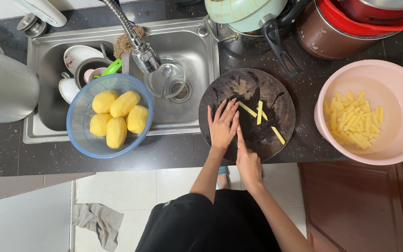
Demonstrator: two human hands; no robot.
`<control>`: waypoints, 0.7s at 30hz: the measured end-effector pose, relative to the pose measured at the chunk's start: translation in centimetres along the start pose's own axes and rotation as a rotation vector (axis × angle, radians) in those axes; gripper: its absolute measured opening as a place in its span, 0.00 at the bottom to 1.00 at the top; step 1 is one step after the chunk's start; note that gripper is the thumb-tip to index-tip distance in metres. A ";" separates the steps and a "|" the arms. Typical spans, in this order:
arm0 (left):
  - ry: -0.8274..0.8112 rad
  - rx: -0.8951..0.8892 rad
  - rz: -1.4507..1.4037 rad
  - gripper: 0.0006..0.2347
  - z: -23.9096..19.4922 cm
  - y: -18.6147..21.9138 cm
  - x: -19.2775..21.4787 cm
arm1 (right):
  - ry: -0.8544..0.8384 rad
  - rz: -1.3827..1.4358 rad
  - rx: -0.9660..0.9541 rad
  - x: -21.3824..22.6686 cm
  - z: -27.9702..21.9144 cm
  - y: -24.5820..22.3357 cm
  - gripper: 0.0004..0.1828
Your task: The person is slicing peeled potatoes into strips for fries on a wooden cutting board and then transferring them into a bowl of water.
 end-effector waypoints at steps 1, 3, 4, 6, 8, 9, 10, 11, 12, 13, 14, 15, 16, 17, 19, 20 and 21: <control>0.002 -0.001 -0.004 0.15 0.1 0.1 -0.3 | 0.003 -0.003 0.000 0.1 0.2 0.0 0.39; 0.025 0.020 0.044 0.13 -0.1 0.0 -0.6 | -0.018 -0.020 -0.053 0.0 0.2 0.1 0.38; 0.023 0.024 0.046 0.13 -0.3 -0.1 -0.6 | -0.022 -0.020 -0.053 -0.2 0.1 0.2 0.38; 0.012 0.026 0.105 0.14 -0.4 -0.2 -0.7 | 0.015 0.017 -0.005 -0.2 0.1 0.1 0.39; 0.008 0.027 0.128 0.15 -0.4 -0.3 -0.7 | 0.017 -0.010 0.015 -0.7 0.3 0.7 0.39; 0.001 0.024 0.153 0.15 -0.4 -0.5 -0.6 | 0.019 -0.034 0.031 -1.1 0.4 0.8 0.39; 0.004 0.023 0.158 0.15 -0.3 -0.6 -0.3 | 0.020 -0.030 0.037 -0.9 0.3 0.3 0.39; 0.013 0.017 0.162 0.15 -0.2 -0.3 -0.3 | 0.005 -0.013 0.013 -0.6 0.3 0.3 0.39; 0.021 0.011 0.165 0.15 0.0 0.0 -0.3 | -0.010 0.003 -0.011 -0.2 0.3 0.2 0.39; 0.027 0.008 0.168 0.15 0.0 0.0 -0.2 | -0.006 0.005 -0.005 -0.7 0.5 0.8 0.39; 0.010 0.021 0.118 0.16 0.1 0.0 -0.1 | 0.015 -0.008 0.044 -1.0 0.7 1.1 0.38; -0.009 0.035 0.067 0.17 0.1 0.2 -0.1 | 0.035 -0.024 0.091 -1.4 0.8 1.6 0.37; -0.005 0.035 0.067 0.17 -0.3 -0.2 0.4 | 0.037 -0.024 0.095 -1.1 0.6 1.6 0.37; 0.016 0.110 -0.030 0.18 -0.5 -0.7 0.7 | 0.042 0.077 0.108 -0.6 0.7 1.6 0.36; 0.038 0.185 -0.126 0.19 -0.6 -0.7 2.0 | 0.046 0.178 0.122 0.7 0.8 1.2 0.36; 0.123 0.411 -0.354 0.19 -0.7 -1.1 3.0 | 0.018 0.305 0.071 1.5 0.8 0.9 0.35; 0.204 0.639 -0.582 0.18 -1.2 -1.5 3.7 | -0.011 0.432 0.017 2.1 0.7 0.7 0.35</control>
Point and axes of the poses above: each hand's wrist, its own z-axis towards the middle knuckle, its own x-axis out of the back of the hand, y = z × x, the point moved 4 cm from there along z, towards the middle knuckle, and after that the axes turned 4 degrees about z, right-handed, at the moved point
